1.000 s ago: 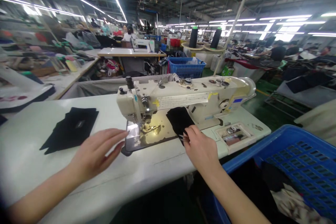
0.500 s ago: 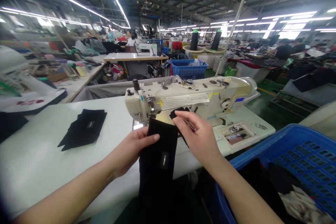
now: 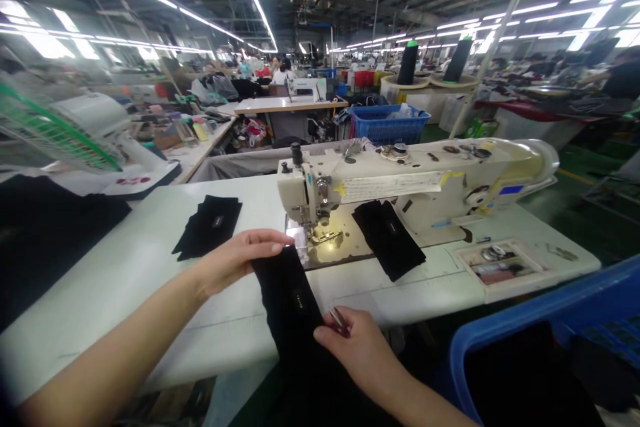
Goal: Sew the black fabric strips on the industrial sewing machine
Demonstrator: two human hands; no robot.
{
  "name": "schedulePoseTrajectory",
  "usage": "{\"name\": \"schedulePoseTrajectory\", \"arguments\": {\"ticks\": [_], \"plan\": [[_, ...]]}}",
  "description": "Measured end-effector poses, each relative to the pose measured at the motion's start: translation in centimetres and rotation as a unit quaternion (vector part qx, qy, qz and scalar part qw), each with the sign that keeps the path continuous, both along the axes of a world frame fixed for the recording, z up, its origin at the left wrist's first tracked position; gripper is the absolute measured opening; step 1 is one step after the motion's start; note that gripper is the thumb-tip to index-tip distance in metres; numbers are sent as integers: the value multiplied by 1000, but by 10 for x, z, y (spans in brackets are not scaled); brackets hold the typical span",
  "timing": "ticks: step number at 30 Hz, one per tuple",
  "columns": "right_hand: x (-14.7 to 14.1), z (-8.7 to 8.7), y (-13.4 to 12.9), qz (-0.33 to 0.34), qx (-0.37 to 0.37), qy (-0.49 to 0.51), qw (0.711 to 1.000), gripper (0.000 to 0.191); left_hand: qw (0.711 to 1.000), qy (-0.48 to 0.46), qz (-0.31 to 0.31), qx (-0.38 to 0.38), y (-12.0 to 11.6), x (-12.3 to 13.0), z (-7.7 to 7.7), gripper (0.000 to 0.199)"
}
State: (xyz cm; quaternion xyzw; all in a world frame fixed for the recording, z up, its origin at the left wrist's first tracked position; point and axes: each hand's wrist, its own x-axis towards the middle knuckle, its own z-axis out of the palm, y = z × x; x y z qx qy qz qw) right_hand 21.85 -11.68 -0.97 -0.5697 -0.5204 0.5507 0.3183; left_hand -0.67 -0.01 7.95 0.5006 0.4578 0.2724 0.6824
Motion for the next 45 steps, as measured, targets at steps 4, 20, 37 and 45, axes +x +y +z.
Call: {"name": "schedulePoseTrajectory", "arguments": {"ticks": [4,20,37,45], "plan": [[-1,3,4,8,-12,-2,1000,29,985,107,-96,96,16,1,8,25],[-8,6,3,95,-53,-34,993,30,849,241,-182,433,71,16,-60,10],[12,-10,20,207,551,-342,733,24,689,326,-143,631,19,10,-90,28],[15,-12,25,196,539,-339,746,28,721,276,-154,617,38,10,-88,28]]}}
